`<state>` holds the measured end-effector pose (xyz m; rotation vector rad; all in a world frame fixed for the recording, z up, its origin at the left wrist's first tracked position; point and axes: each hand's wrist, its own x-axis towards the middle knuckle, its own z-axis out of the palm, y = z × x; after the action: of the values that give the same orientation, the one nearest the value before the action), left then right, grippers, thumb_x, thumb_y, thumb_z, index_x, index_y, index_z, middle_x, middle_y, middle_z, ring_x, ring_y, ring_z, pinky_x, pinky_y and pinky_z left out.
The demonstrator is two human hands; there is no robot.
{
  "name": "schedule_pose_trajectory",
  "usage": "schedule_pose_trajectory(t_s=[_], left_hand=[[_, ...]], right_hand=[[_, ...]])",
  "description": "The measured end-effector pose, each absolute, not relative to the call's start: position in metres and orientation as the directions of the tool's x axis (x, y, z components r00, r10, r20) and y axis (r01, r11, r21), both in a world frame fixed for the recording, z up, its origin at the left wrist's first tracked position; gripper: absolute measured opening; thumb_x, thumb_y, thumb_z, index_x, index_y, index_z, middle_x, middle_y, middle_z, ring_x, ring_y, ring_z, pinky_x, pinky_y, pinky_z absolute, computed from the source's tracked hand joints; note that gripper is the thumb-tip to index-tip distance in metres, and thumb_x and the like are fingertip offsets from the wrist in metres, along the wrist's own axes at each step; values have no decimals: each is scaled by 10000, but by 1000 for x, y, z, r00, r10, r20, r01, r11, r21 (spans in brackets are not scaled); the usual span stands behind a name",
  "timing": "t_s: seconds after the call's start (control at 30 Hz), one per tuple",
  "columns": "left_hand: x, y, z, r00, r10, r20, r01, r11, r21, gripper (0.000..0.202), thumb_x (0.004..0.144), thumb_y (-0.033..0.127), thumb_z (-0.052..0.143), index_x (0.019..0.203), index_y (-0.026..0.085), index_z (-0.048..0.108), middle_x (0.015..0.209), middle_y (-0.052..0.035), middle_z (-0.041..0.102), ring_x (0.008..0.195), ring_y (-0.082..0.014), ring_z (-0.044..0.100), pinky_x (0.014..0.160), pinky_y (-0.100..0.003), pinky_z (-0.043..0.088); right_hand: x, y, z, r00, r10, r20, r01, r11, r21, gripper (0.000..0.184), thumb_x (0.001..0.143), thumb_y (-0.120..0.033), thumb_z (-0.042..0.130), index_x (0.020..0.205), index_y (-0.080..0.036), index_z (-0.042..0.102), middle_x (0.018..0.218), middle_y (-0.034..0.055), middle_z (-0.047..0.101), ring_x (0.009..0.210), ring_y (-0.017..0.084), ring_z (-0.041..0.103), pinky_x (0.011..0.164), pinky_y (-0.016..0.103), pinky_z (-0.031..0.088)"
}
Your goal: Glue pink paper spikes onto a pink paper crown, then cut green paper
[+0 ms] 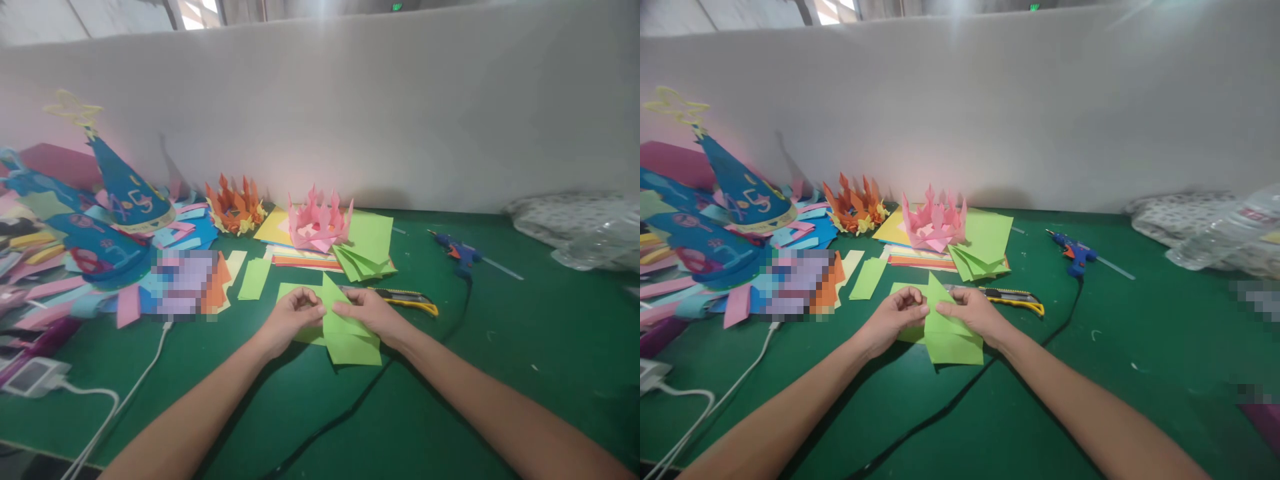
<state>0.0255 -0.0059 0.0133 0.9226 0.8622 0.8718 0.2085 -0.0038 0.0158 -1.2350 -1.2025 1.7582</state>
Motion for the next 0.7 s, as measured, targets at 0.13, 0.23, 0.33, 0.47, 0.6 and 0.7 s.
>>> schedule_pose_trajectory(t_s=[0.13,0.23,0.33,0.47,0.6,0.7], left_hand=[[26,-5,12,374,904,-206,-240,309,920,362,591,306,777,720,160,473,727,31,534,631,-63,508,634,-212,447],[27,-5,13,370,912,-176,-240,277,930,343,596,301,773,702,160,479,715,35,539,623,-65,508,631,-217,434],[26,-5,12,360,922,-145,-219,234,947,309,609,296,762,704,157,503,741,28,540,615,-65,509,619,-217,420],[25,-6,12,352,924,-147,-137,206,969,256,642,294,735,798,171,573,781,9,569,616,-77,518,597,-220,408],[23,-6,14,338,935,-108,5,113,994,311,663,278,702,955,197,634,845,-19,602,636,-93,518,588,-229,424],[20,-4,11,312,950,-19,146,-28,989,294,672,226,670,963,198,650,991,-54,599,652,-99,525,591,-240,448]], right_hand=[[209,-4,16,-333,887,-320,-9,-343,-939,460,551,-413,783,908,-136,695,713,36,704,653,176,643,637,301,498],[209,-4,16,-330,888,-319,-3,-339,-941,447,555,-411,781,898,-137,696,716,37,703,659,179,642,642,305,499],[209,-4,15,-324,893,-314,13,-327,-945,434,580,-410,769,907,-136,690,730,37,700,669,179,639,647,307,499],[210,-3,10,-331,901,-279,78,-268,-960,393,630,-407,740,904,-132,680,766,36,689,673,165,619,629,289,484],[208,-3,5,-336,922,-191,173,-139,-975,361,690,-402,686,935,-139,655,814,35,668,721,166,605,652,289,474],[204,-6,3,-298,951,-82,270,2,-963,449,703,-342,669,1098,-156,567,877,41,642,767,170,593,688,304,478]])
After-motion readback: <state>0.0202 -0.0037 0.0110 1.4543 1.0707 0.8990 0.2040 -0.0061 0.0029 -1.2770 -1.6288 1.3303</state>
